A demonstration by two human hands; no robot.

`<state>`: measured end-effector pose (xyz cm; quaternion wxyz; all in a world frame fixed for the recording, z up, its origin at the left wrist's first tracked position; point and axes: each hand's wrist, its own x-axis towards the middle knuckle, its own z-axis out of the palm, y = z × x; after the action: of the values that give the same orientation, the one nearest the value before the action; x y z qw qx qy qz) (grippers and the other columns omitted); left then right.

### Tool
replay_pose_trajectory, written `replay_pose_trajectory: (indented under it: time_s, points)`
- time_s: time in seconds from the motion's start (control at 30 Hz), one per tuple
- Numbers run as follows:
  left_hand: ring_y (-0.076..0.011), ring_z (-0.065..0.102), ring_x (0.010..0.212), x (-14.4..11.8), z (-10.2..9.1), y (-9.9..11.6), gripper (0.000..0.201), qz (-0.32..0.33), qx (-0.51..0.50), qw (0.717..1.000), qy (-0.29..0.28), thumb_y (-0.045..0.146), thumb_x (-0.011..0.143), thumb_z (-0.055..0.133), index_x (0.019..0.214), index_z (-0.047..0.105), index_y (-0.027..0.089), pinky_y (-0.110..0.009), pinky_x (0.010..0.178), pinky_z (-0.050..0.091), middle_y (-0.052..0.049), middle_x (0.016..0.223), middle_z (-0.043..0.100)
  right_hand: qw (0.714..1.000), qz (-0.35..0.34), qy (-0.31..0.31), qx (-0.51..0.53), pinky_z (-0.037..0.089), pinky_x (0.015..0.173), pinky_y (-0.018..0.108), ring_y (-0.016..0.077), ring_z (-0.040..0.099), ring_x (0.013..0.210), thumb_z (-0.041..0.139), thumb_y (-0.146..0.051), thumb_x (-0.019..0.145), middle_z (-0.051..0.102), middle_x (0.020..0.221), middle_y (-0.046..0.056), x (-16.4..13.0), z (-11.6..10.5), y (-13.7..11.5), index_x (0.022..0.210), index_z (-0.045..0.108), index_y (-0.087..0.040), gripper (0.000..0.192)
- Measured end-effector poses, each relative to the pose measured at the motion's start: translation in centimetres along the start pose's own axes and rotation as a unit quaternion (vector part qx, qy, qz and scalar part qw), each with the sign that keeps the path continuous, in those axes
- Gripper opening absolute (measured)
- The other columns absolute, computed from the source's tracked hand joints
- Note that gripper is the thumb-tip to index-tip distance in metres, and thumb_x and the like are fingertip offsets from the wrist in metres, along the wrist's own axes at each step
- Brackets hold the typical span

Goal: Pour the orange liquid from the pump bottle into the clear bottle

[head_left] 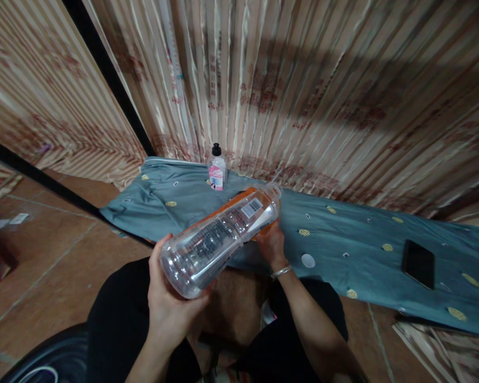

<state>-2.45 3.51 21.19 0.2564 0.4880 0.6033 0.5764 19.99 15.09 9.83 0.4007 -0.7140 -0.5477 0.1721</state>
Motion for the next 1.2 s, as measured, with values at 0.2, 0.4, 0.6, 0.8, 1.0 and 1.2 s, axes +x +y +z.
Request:
replay_pose_trajectory:
  time_s: [0.2,0.4,0.6,0.8,1.0,1.2]
  points:
    - [-0.0298,0.073,0.116,-0.02,0.1,0.39,0.096,-0.001,-0.004,1.0,0.0,0.031,0.06,0.092,0.148,0.054,0.02,-0.039,0.101,0.059,-0.01,0.133,0.068,1.0,0.009,-0.009,-0.001,0.063,0.1,0.051,0.0353,0.076,0.119,0.075,-0.044,0.083,0.075,0.129,0.025,0.03,-0.2,-0.36,0.156,0.041,-0.008,0.088]
    - [-0.0287,0.075,0.11,0.03,0.13,0.64,0.095,0.001,-0.009,1.0,0.001,0.029,0.06,0.092,0.147,0.054,0.02,-0.038,0.096,0.061,-0.009,0.128,0.071,1.0,0.004,-0.004,0.012,0.06,0.104,0.052,0.0372,0.073,0.124,0.078,-0.044,0.082,0.074,0.133,0.026,0.0,-0.25,-0.51,0.154,0.043,-0.008,0.087]
    - [-0.0298,0.074,0.114,0.03,0.17,0.71,0.095,-0.005,-0.018,1.0,0.001,0.029,0.059,0.093,0.146,0.055,0.022,-0.038,0.096,0.062,-0.01,0.131,0.069,1.0,-0.003,0.006,0.016,0.061,0.105,0.054,0.0366,0.073,0.125,0.077,-0.047,0.082,0.072,0.136,0.026,0.01,-0.08,-0.24,0.151,0.044,-0.01,0.085]
    - [-0.0317,0.071,0.12,0.01,0.11,0.62,0.096,-0.011,-0.014,1.0,0.002,0.03,0.059,0.093,0.146,0.055,0.021,-0.041,0.101,0.06,-0.01,0.135,0.067,1.0,-0.002,-0.003,0.022,0.06,0.105,0.054,0.0367,0.073,0.124,0.078,-0.049,0.082,0.074,0.134,0.025,0.03,-0.19,-0.31,0.152,0.043,-0.01,0.087]
    - [-0.031,0.073,0.118,-0.08,0.15,0.53,0.097,-0.015,-0.018,1.0,0.003,0.03,0.059,0.094,0.147,0.054,0.021,-0.04,0.101,0.06,-0.011,0.136,0.068,1.0,0.003,-0.004,0.02,0.061,0.103,0.054,0.0361,0.074,0.121,0.076,-0.045,0.083,0.075,0.131,0.024,0.02,-0.19,-0.4,0.152,0.044,-0.012,0.083]
    - [-0.0314,0.073,0.118,-0.03,0.16,0.54,0.096,-0.015,-0.02,1.0,0.002,0.029,0.059,0.093,0.145,0.054,0.022,-0.041,0.101,0.06,-0.011,0.134,0.069,1.0,-0.006,-0.008,0.027,0.062,0.102,0.054,0.0362,0.076,0.118,0.075,-0.045,0.083,0.075,0.131,0.023,0.05,-0.15,-0.13,0.151,0.043,-0.013,0.082]
